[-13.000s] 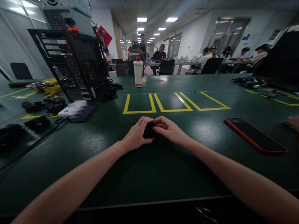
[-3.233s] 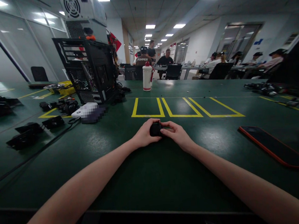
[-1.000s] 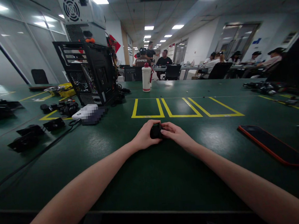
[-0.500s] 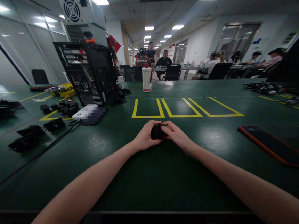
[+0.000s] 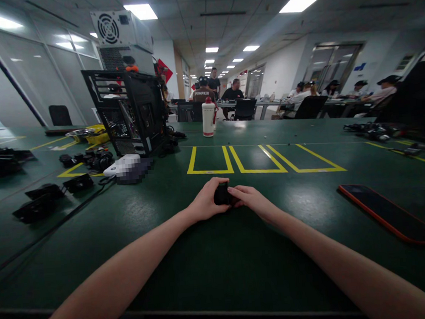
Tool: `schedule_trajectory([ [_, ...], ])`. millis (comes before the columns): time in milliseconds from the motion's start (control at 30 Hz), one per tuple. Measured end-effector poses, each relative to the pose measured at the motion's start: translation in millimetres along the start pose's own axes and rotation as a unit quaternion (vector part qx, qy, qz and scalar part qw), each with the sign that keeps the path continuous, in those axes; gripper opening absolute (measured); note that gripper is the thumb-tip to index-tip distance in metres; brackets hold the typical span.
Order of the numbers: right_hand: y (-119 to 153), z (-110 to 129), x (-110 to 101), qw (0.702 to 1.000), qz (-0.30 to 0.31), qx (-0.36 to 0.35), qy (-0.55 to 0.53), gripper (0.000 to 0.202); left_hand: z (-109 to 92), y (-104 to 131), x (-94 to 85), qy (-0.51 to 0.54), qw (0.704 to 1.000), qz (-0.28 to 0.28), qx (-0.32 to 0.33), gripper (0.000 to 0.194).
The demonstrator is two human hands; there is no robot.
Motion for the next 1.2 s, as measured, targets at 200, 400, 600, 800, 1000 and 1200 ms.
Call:
schedule_trajectory([
  [200, 4, 8, -6, 0.996, -0.063, -0.045, -0.032, 0.030, 2, 0, 0.7, 0.000, 1.000, -0.006, -0.013, 0.063],
  [400, 12, 24, -3, 0.989, -0.056, -0.136, -0.005, 0.020, 2, 0, 1.3, 0.000, 1.000, -0.001, -0.011, 0.064],
  [600, 17, 26, 0, 0.992, -0.007, -0.127, 0.017, 0.028, 2, 0, 0.5, 0.008, 1.000, -0.004, -0.014, 0.062],
  [800, 17, 28, -1, 0.995, 0.010, -0.096, -0.016, 0.026, 1, 0, -0.4, 0.008, 1.000, -0.002, -0.015, 0.062],
  [1000, 10, 23, -2, 0.996, -0.028, -0.084, 0.013, 0.022, 1, 0, -0.5, 0.010, 1.000, -0.004, -0.017, 0.062],
  [1200, 6, 20, -3, 0.988, -0.063, -0.095, 0.100, 0.026, 5, 0, 1.2, 0.009, 1.000, -0.003, -0.027, 0.062],
])
Point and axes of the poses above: each hand's wrist, its own y-axis away from the middle knuckle, its own x-axis out of the palm, z = x × y, the point moved 8 cm from there along -y, towards the middle knuckle, and after that the axes turned 10 degrees about x, right-handed, at the moved point
